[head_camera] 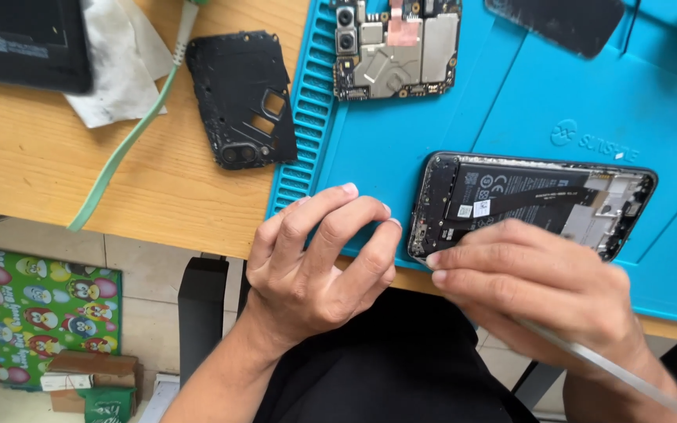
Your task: Disassembling and cleaning the internal components of a mobile phone using specialized repair tools.
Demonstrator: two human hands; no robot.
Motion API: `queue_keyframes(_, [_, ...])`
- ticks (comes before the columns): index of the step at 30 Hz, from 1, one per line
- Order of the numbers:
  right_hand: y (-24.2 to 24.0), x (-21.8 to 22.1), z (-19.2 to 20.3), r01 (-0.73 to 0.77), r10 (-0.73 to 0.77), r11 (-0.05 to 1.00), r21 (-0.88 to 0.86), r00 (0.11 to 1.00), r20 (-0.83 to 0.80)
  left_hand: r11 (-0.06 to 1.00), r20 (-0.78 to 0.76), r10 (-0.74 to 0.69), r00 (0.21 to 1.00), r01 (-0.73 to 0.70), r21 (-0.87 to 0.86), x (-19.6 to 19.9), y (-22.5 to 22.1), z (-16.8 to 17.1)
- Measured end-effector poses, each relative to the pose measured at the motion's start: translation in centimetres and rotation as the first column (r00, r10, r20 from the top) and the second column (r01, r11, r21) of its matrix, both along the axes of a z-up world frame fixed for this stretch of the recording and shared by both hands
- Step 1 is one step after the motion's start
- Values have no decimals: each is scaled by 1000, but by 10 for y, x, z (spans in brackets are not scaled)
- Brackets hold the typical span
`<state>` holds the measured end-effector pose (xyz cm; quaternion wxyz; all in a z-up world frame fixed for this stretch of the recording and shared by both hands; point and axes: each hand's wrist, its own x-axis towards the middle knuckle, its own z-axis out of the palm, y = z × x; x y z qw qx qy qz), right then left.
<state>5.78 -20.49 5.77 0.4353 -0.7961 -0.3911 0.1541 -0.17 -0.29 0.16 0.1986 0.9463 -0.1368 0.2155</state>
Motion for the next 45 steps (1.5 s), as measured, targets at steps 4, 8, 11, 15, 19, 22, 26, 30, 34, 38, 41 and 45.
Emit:
queue_keyframes(4, [1,-8,1,-5,8,1000,-23,992,125,1000,8,10,1000,-10,16,0,1,-1])
queue_keyframes(8, [-3,-13,2,-6,13,998,-57,992,122,1000,12,13,1000,-13,21,0,1,-1])
queue_keyframes(11, [3,-15,-1,18,-14,999,-40,993,115,1000,19,10,1000,-10,-2,1,2,-1])
queue_keyframes(15, [2,-25,-2,82,-79,996,-21,988,133,1000,6,3,1000,-3,-3,0,-1,0])
queue_keyframes(19, [9,-23,-2,109,-109,994,6,989,99,1000,3,3,1000,-3,3,-1,0,1])
queue_keyframes(22, [6,-25,-4,116,-117,993,8,987,113,1000,7,-12,1000,13,-8,0,-1,0])
queue_keyframes(26, [10,-27,-4,106,-108,994,19,981,162,1000,3,-13,1000,13,-6,-2,-1,5])
queue_keyframes(30, [5,-33,-7,178,-186,981,77,976,111,996,-31,-58,998,56,-67,-6,0,5])
queue_keyframes(34, [-18,-64,-15,320,-296,923,214,945,-137,873,-27,-308,951,271,-404,-27,5,15])
queue_keyframes(38, [-18,-80,-15,249,-142,912,325,937,-320,787,45,-434,900,403,-467,-52,4,35])
queue_keyframes(41, [-15,-97,-13,346,-123,829,439,879,-461,812,11,-438,899,400,-426,-68,2,53])
queue_keyframes(45, [-54,-101,-5,561,-257,676,478,787,-561,845,-20,-236,971,195,-499,-106,9,42])
